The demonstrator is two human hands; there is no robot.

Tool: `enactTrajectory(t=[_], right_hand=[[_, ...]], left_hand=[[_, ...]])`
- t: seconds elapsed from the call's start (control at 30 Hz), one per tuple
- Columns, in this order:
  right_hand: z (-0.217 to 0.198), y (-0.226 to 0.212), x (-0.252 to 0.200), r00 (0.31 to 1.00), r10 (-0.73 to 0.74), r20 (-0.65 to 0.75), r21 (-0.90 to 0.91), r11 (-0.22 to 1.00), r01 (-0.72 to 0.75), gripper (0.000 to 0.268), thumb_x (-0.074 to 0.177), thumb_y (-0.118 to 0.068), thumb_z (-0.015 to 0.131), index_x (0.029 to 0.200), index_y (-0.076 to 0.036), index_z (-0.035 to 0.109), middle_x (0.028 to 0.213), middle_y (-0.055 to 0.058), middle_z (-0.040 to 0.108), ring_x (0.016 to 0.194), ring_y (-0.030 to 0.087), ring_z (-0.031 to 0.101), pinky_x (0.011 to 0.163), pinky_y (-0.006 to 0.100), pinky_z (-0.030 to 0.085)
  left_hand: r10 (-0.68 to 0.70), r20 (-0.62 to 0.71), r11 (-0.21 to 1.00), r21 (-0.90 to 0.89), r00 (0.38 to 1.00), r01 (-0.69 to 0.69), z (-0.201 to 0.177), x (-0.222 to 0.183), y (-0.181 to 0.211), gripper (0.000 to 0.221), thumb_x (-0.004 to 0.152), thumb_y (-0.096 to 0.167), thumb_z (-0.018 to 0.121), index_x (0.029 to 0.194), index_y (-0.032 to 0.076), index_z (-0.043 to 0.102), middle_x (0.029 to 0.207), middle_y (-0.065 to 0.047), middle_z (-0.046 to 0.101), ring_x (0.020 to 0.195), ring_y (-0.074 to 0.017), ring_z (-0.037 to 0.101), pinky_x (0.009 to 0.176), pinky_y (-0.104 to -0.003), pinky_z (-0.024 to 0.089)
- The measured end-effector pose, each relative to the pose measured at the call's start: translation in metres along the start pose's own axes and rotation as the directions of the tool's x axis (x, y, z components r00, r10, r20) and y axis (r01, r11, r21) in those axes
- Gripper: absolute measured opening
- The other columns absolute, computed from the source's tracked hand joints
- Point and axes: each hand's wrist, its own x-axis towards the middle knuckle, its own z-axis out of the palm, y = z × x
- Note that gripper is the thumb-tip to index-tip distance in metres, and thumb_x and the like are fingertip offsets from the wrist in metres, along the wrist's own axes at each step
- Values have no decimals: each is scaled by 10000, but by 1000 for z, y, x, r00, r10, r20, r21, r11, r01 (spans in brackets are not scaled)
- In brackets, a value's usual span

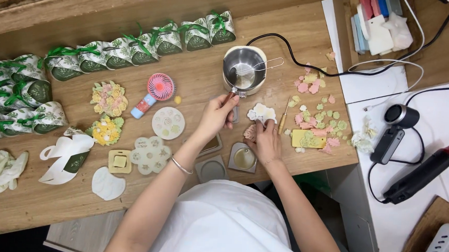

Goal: Making handmade candles by pouring wax into molds, cleaning molds, and decorating finished products with ribbons.

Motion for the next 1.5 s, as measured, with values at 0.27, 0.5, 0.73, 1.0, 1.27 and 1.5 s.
enactTrajectory(t=[0.27, 0.5, 0.73, 1.0, 1.27, 1.5], right_hand=[[-39, 19, 31, 968, 227, 107, 778, 587, -224, 504, 853, -205, 760, 1293, 15, 650, 1109, 202, 727, 961, 267, 699, 816, 389, 591], [-150, -11, 107, 982, -54, 179, 983, -24, -181, 388, 960, -78, 616, 1332, 30, 621, 1219, 168, 696, 1072, 231, 715, 911, 420, 638], [-155, -20, 127, 984, -81, 156, 972, 189, -138, 350, 983, -46, 668, 1315, 49, 609, 1204, 138, 722, 1038, 207, 730, 848, 374, 645], [-174, -42, 80, 970, -214, -116, 903, 384, 193, 318, 958, 74, 695, 1270, 60, 637, 1250, 163, 704, 1168, 221, 684, 1005, 329, 601], [-183, -61, 45, 961, -229, -155, 965, 171, 197, 419, 967, 79, 531, 1374, -13, 578, 1417, 157, 601, 1369, 228, 581, 1129, 397, 528], [-128, -86, 31, 989, -86, 120, 990, -60, -125, 459, 1102, -343, 460, 1415, -13, 523, 1273, 119, 628, 1131, 185, 643, 949, 360, 584]], left_hand=[[1, -49, 999, -45, 999, -3, 5, 12, -8, 360, 1008, 407, 616, 976, 56, 688, 623, 28, 570, 450, -80, 552, 426, -239, 407], [-15, -64, 1000, -24, 998, 13, 12, 23, -4, 357, 1003, 412, 608, 976, 61, 664, 630, 16, 586, 460, -87, 576, 427, -244, 426], [-10, -42, 997, 79, 999, 14, 10, 32, 5, 529, 1006, 522, 571, 993, -3, 638, 718, -27, 617, 554, -126, 629, 496, -274, 501], [451, -246, 728, 658, 858, -193, 19, -28, 55, 751, 1104, 658, 469, 1366, -32, 611, 1282, -277, 622, 1200, -389, 606, 1005, -471, 492], [122, 20, 913, -395, 992, -104, 24, -36, 68, 384, 988, 336, 665, 1233, 43, 625, 1033, -62, 745, 939, -114, 720, 785, -280, 604], [202, 51, 913, -372, 978, -169, 39, -53, 74, 316, 1031, 309, 616, 1210, 51, 652, 1021, -38, 728, 908, -94, 703, 761, -288, 601]])
